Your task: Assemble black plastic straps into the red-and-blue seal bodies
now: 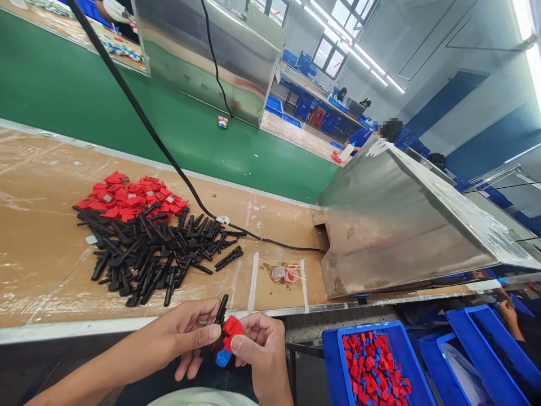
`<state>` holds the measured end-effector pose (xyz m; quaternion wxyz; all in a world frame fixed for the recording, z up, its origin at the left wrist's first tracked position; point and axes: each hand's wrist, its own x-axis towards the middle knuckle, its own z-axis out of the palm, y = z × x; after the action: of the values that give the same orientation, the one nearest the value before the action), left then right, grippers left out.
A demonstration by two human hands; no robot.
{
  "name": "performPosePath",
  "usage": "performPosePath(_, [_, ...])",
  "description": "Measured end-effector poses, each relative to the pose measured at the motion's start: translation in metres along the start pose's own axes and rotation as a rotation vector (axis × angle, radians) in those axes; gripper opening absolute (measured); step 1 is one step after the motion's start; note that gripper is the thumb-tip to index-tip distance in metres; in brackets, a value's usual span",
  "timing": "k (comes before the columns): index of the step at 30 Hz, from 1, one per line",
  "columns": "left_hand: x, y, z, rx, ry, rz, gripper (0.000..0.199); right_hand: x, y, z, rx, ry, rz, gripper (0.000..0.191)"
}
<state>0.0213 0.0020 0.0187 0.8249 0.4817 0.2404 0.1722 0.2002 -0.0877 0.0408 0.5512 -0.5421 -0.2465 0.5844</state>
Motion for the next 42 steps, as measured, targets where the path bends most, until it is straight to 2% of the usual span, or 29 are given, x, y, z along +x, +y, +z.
performPosePath(11, [-0.006,0.011,0.01,-0.052,-0.017,0.025,0.058,0.0,-0.003,0.002,0.051,-0.013,0.01,0.055])
performPosePath(16, [-0.007,0.012,0.009,-0.18,-0.018,-0.058,0.062,-0.004,0.007,0.001,0.073,0.036,-0.042,0.054])
performPosePath(20, [-0.011,0.012,0.008,-0.266,0.026,-0.13,0.059,-0.004,0.006,0.002,0.063,0.042,-0.046,0.054])
performPosePath(26, [-0.006,0.004,0.009,-0.371,0.065,-0.148,0.062,0.0,0.011,0.003,0.062,0.024,-0.048,0.054])
performPosePath(30, [-0.002,0.012,0.008,-0.405,0.084,-0.135,0.06,0.006,0.015,0.002,0.053,0.062,-0.016,0.054])
performPosePath(34, [0.002,0.021,0.006,-0.409,0.163,-0.129,0.058,0.012,0.012,0.0,0.05,0.078,-0.006,0.053])
performPosePath(36, [0.003,0.02,0.007,-0.397,0.19,-0.077,0.054,0.012,0.012,-0.002,0.042,0.079,-0.016,0.052])
performPosePath(42, [0.0,0.022,0.02,-0.327,0.316,0.012,0.051,0.008,0.017,-0.007,0.085,0.132,-0.022,0.05])
